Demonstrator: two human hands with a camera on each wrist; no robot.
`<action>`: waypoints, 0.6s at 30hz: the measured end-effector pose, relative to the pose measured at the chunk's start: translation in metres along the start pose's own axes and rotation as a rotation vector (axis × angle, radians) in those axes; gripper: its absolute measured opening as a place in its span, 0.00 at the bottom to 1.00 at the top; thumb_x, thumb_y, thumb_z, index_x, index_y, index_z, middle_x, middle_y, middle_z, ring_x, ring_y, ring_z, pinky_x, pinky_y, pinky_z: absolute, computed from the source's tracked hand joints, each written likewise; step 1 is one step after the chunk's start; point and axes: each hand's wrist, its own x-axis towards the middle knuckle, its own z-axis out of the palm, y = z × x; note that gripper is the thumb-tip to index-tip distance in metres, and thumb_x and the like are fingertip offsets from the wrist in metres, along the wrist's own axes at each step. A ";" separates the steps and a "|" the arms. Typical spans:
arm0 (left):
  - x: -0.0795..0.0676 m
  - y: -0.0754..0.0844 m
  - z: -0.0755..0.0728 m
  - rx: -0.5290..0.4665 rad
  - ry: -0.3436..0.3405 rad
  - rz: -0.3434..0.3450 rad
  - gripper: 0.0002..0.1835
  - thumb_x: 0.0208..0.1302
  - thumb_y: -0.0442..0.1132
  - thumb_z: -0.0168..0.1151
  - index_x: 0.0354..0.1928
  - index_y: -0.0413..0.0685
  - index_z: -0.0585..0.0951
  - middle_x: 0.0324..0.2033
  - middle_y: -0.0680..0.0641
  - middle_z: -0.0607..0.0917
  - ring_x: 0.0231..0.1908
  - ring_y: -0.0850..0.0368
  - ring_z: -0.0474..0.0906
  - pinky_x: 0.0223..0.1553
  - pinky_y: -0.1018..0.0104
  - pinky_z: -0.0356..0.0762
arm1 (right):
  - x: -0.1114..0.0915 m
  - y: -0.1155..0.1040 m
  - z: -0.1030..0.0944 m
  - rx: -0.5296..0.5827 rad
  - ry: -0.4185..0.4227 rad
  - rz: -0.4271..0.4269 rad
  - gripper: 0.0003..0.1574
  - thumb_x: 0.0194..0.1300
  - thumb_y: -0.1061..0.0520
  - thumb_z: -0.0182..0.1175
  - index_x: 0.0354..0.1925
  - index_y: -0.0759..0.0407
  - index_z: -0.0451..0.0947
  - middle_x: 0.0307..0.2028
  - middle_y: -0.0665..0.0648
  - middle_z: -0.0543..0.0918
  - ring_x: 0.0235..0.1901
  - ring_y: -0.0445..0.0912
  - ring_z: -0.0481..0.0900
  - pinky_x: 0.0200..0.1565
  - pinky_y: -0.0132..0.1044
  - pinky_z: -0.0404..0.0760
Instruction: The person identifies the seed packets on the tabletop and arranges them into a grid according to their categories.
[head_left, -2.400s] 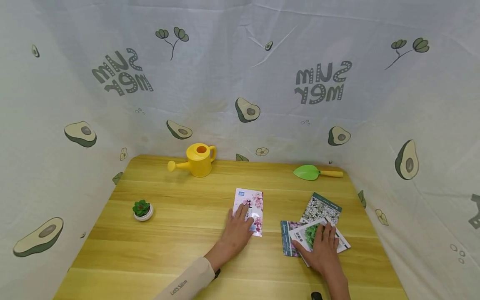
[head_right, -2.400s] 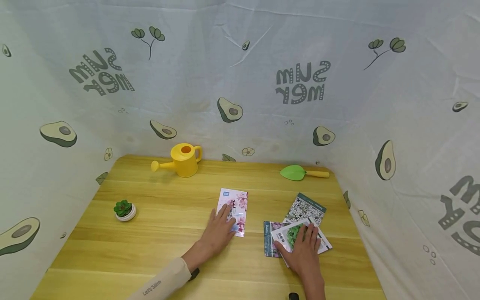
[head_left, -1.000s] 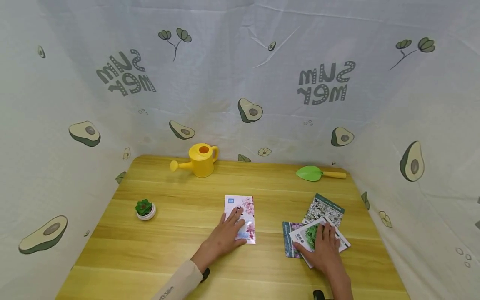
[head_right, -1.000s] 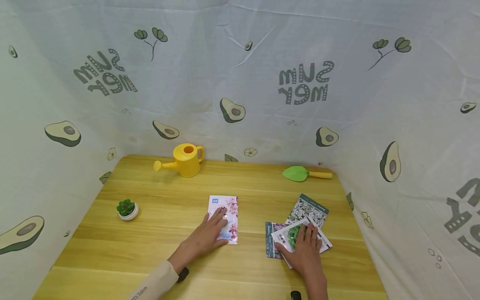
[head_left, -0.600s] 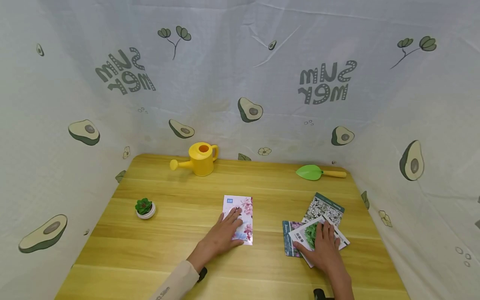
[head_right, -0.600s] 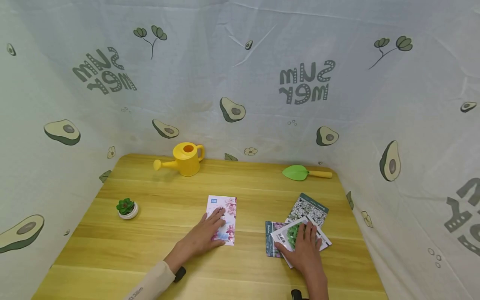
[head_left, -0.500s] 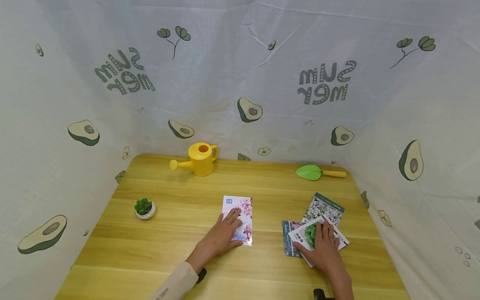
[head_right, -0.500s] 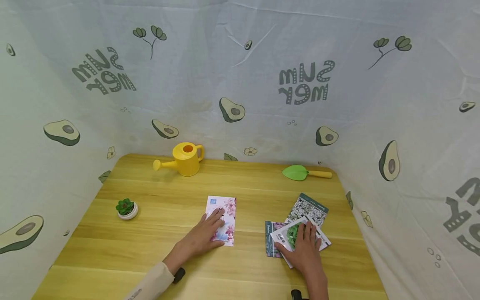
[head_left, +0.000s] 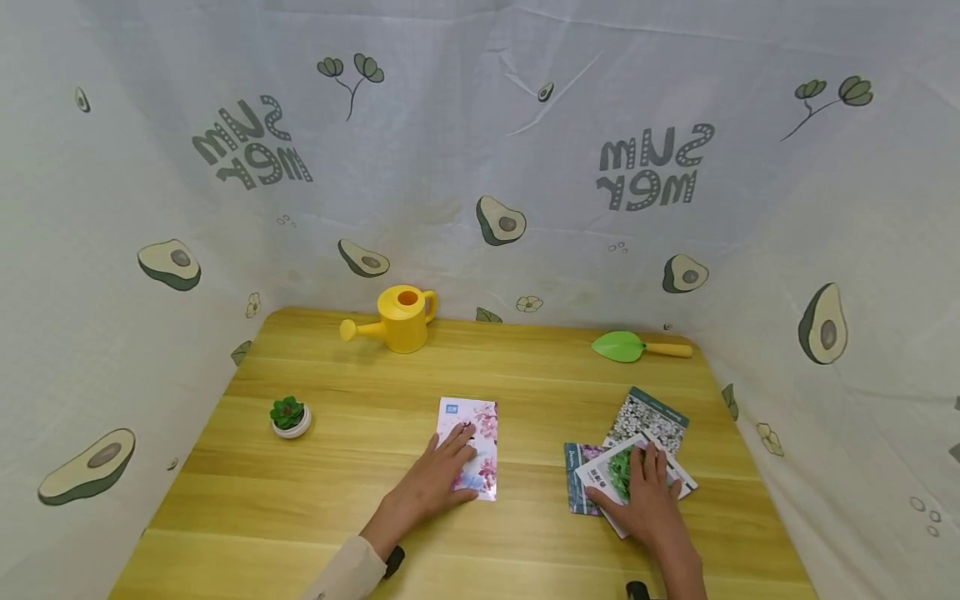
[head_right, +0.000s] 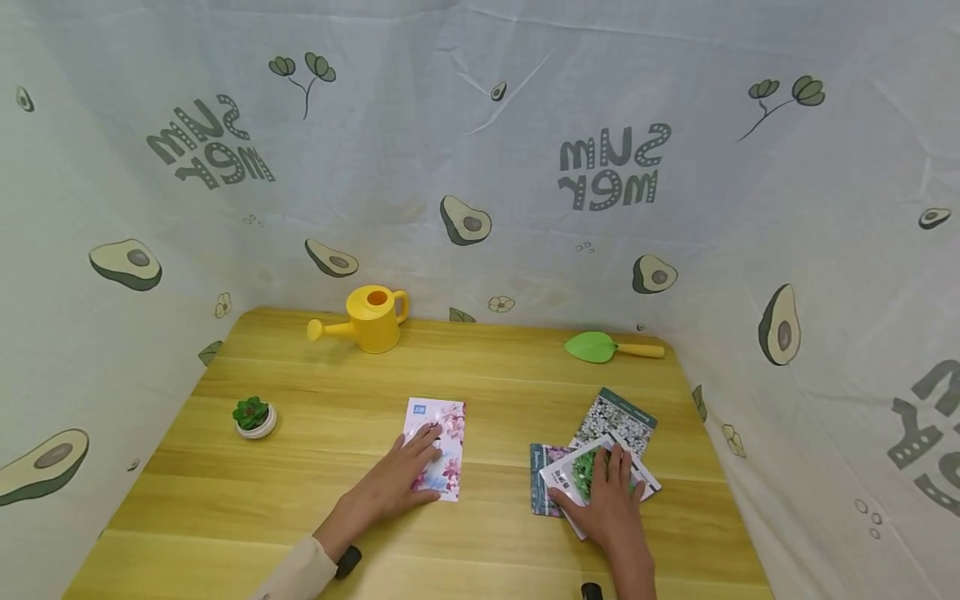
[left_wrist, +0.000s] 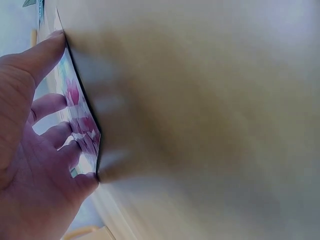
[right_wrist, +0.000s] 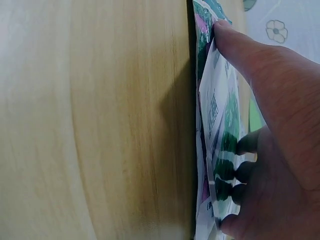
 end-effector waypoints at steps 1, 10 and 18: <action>-0.002 -0.001 0.001 -0.001 -0.001 -0.005 0.32 0.68 0.51 0.76 0.67 0.44 0.78 0.82 0.39 0.64 0.83 0.40 0.56 0.78 0.32 0.58 | 0.000 0.000 0.000 -0.002 0.000 0.004 0.85 0.65 0.21 0.65 0.81 0.83 0.36 0.79 0.86 0.28 0.79 0.81 0.24 0.69 0.86 0.30; -0.018 -0.003 0.002 -0.033 0.009 -0.026 0.32 0.68 0.50 0.76 0.67 0.43 0.78 0.83 0.40 0.64 0.83 0.39 0.55 0.79 0.33 0.55 | 0.000 0.001 0.004 -0.010 0.016 0.027 0.84 0.65 0.21 0.65 0.82 0.80 0.37 0.78 0.87 0.24 0.77 0.83 0.22 0.68 0.86 0.27; -0.027 -0.004 -0.001 -0.056 0.023 -0.021 0.32 0.69 0.49 0.76 0.68 0.41 0.78 0.82 0.38 0.64 0.83 0.38 0.55 0.79 0.32 0.54 | 0.000 0.003 0.005 0.012 -0.007 0.036 0.85 0.65 0.21 0.65 0.82 0.79 0.35 0.77 0.88 0.22 0.76 0.83 0.18 0.68 0.85 0.24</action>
